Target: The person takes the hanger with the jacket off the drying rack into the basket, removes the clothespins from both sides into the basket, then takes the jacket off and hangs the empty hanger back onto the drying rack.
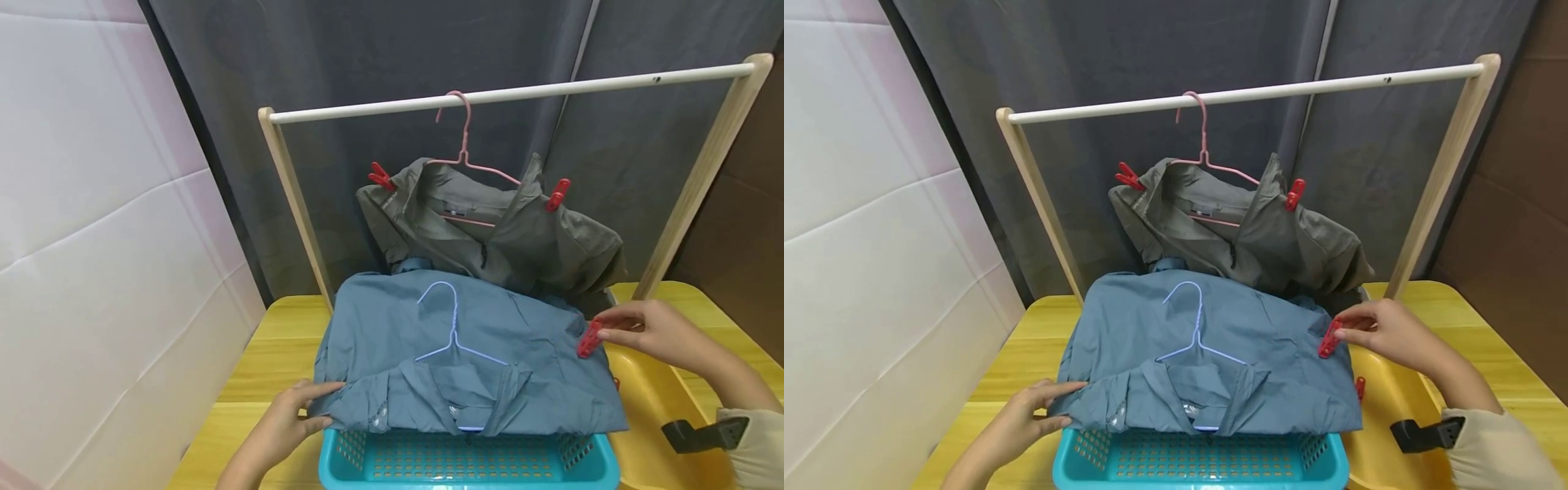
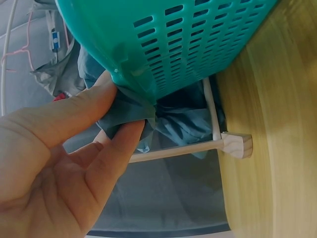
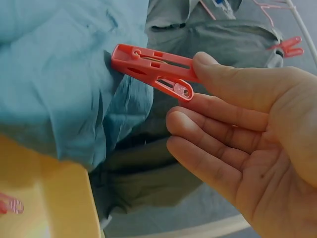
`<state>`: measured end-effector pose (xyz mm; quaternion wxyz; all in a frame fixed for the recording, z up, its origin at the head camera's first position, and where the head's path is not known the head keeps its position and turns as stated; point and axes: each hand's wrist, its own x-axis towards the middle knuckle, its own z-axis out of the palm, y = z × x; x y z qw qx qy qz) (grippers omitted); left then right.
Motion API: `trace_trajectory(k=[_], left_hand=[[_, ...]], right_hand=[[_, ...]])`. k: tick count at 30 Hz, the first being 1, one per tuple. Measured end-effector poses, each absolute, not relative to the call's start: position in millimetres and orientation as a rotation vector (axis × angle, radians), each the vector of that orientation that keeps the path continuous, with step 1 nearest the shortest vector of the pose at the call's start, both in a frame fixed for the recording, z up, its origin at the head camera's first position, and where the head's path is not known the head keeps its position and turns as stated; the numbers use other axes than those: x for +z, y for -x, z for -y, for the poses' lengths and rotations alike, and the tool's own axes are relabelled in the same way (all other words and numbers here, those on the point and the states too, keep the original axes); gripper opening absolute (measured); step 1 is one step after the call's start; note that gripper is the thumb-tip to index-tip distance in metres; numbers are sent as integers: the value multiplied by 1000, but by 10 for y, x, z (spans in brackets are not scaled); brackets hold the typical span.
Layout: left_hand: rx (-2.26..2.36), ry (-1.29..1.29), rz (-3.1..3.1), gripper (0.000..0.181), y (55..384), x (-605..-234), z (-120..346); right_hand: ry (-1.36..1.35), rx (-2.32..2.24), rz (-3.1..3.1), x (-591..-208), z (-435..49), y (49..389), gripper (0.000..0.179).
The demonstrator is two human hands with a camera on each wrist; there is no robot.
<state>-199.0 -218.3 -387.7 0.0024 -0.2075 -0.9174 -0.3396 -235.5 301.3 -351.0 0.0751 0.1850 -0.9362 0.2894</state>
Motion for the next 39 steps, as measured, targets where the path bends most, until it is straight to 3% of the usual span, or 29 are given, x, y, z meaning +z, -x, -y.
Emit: trace_trajectory(k=[24,39], left_hand=[[-1056,656,2863,43,1985,-3897,2178],[-1058,662,2847,43,1985,-3915,2186]], right_hand=[[-317,881,2927,-3955,-3418,2317,35],[-459,1028,2953,-4237,-3408,2417,27]])
